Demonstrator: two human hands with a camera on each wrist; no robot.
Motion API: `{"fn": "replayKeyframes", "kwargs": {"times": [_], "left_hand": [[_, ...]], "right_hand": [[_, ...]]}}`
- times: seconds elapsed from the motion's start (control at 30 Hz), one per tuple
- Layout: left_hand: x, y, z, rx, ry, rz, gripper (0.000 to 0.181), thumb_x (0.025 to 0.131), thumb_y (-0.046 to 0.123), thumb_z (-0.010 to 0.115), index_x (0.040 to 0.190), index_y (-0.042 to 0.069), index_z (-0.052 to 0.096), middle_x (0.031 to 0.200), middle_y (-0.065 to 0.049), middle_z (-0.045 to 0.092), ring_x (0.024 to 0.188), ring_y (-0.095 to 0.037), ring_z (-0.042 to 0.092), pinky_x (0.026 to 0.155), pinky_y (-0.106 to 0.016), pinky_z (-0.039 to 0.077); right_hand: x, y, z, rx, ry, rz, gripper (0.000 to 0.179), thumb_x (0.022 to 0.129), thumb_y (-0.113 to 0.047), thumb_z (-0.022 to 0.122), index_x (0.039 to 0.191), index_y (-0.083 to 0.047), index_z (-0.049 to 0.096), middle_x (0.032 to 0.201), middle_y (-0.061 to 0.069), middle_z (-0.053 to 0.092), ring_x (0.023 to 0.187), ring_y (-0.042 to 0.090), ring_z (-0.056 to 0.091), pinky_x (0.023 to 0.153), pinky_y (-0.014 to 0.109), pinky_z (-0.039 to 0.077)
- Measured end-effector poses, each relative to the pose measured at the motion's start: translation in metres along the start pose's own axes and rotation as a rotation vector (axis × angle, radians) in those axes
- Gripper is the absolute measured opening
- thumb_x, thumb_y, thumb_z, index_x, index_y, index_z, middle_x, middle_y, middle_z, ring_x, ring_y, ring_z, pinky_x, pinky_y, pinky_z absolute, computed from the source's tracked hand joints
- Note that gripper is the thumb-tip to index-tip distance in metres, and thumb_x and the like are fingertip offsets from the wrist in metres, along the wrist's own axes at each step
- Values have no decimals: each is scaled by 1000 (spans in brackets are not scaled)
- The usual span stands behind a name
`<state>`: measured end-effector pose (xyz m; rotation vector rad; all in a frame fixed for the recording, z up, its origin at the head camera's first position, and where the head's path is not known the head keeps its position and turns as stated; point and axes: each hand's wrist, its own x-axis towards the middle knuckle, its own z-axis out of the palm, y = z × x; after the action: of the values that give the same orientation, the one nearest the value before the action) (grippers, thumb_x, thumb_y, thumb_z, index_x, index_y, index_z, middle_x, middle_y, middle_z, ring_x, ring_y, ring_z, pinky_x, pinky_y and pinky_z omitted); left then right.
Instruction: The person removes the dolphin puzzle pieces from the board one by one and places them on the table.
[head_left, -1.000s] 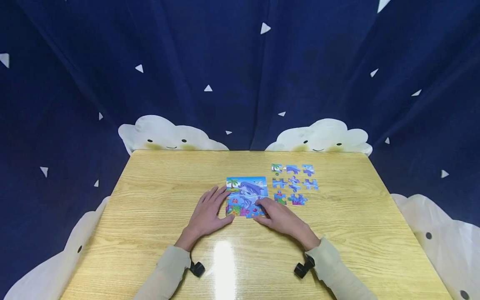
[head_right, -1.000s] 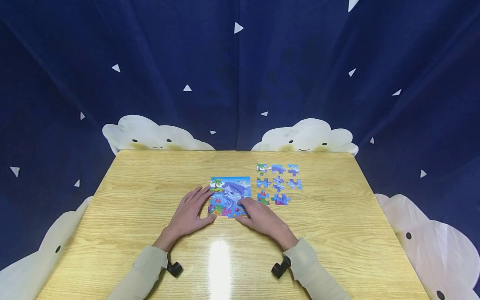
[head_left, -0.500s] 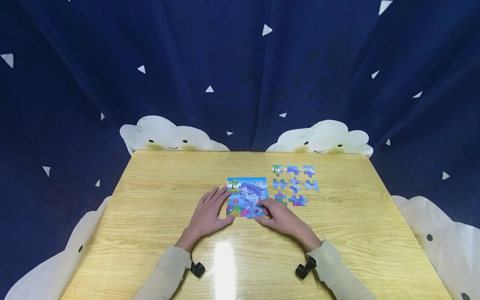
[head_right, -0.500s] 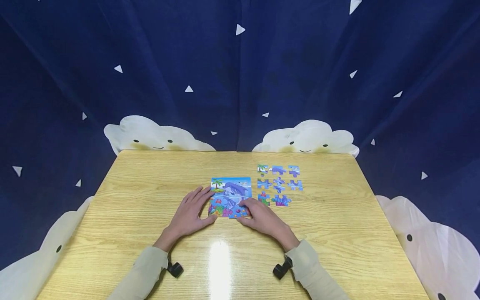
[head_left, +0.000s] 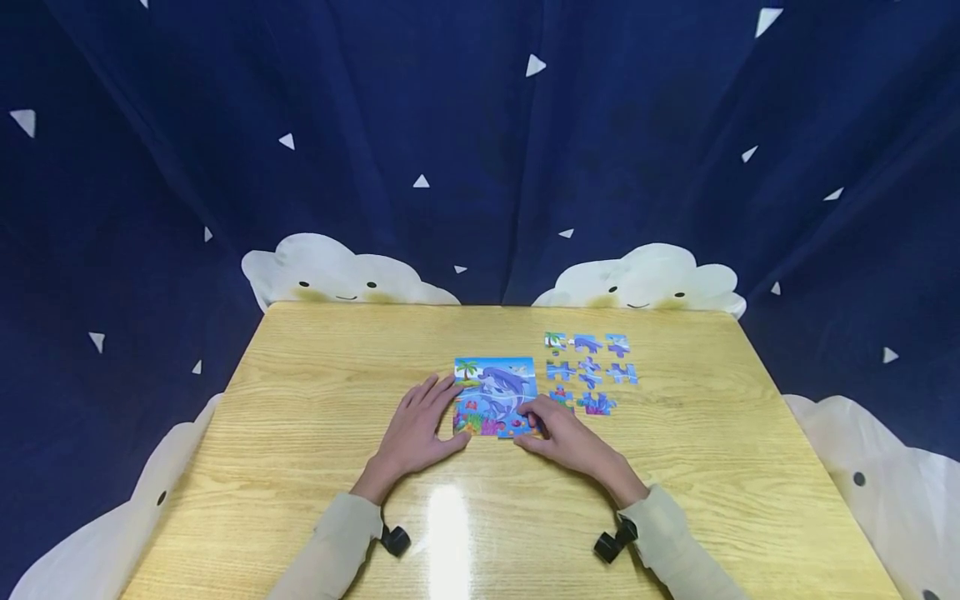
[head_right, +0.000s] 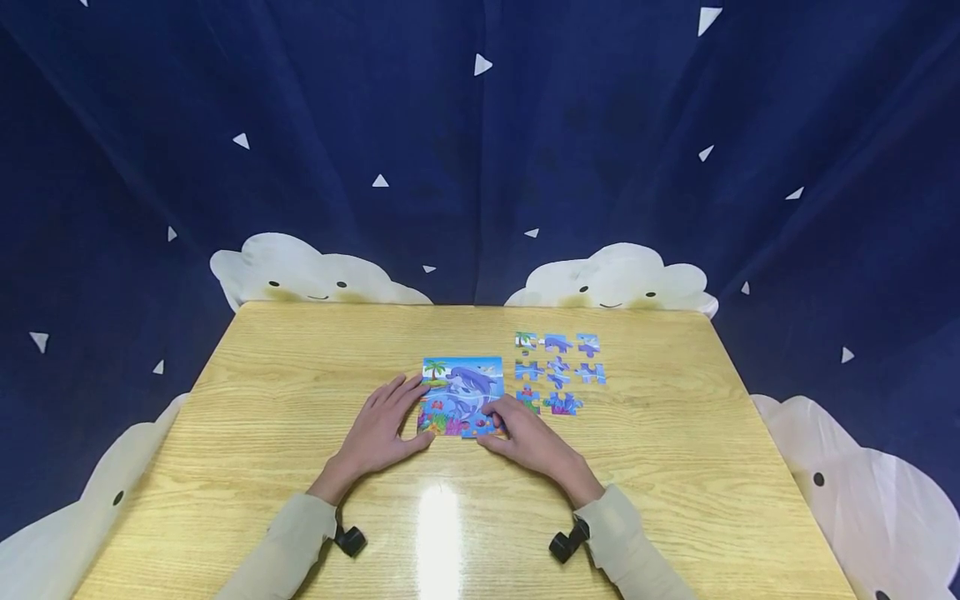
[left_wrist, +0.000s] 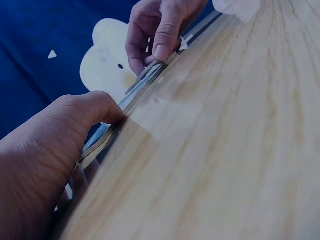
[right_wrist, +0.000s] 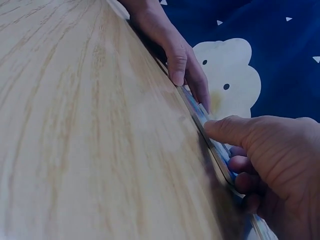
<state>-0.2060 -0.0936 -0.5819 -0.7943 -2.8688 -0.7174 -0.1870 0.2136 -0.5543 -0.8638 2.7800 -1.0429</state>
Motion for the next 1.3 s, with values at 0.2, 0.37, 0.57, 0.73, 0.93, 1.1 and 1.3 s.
{"fn": "replayKeyframes", "kwargs": {"times": [0.2,0.37,0.57,0.73,0.93,1.1,1.3], "left_hand": [[0,-1,1,5,5,11,85,91,68,60,161,23,42,169,0,34,158,-31,23,126,-55,19],[-1,-1,1,-4,0,-1,86,90,68,60,161,24,42,169,1,33,159,-30,22,126,-54,17],[-1,0,1,-7,2,2,86,90,67,60,162,23,41,170,0,33,159,-31,22,126,-54,18],[-1,0,1,-6,6,5,86,90,67,60,162,23,41,169,-1,34,159,-31,23,125,-54,19],[0,0,1,1,-2,0,86,90,68,59,162,24,41,170,0,33,159,-31,22,126,-54,19],[0,0,1,6,-5,-1,87,90,69,59,162,24,41,170,0,33,159,-31,22,125,-54,19],[0,0,1,5,-14,-10,86,90,69,59,163,26,39,170,1,32,159,-30,21,126,-53,18]], "right_hand": [[-5,2,-5,-1,11,6,36,98,-29,76,125,-9,64,99,1,57,82,14,49,73,26,45],[-10,4,-13,-9,34,-8,37,100,-26,73,130,-6,62,101,3,57,86,13,49,75,27,44],[-19,9,-23,12,63,8,37,100,-23,72,130,-5,61,103,3,58,87,13,52,74,27,47],[-25,14,-35,20,87,38,39,100,-21,72,132,-4,60,104,5,58,85,13,51,71,26,47],[-34,23,-51,-1,107,83,43,100,-19,72,137,-2,58,106,6,58,87,15,51,72,27,47],[-43,33,-63,-36,111,108,42,101,-17,70,137,0,57,105,6,56,88,16,51,73,28,47],[-54,45,-76,-75,141,142,45,100,-13,72,138,5,56,109,9,57,92,20,52,76,31,49]]}}
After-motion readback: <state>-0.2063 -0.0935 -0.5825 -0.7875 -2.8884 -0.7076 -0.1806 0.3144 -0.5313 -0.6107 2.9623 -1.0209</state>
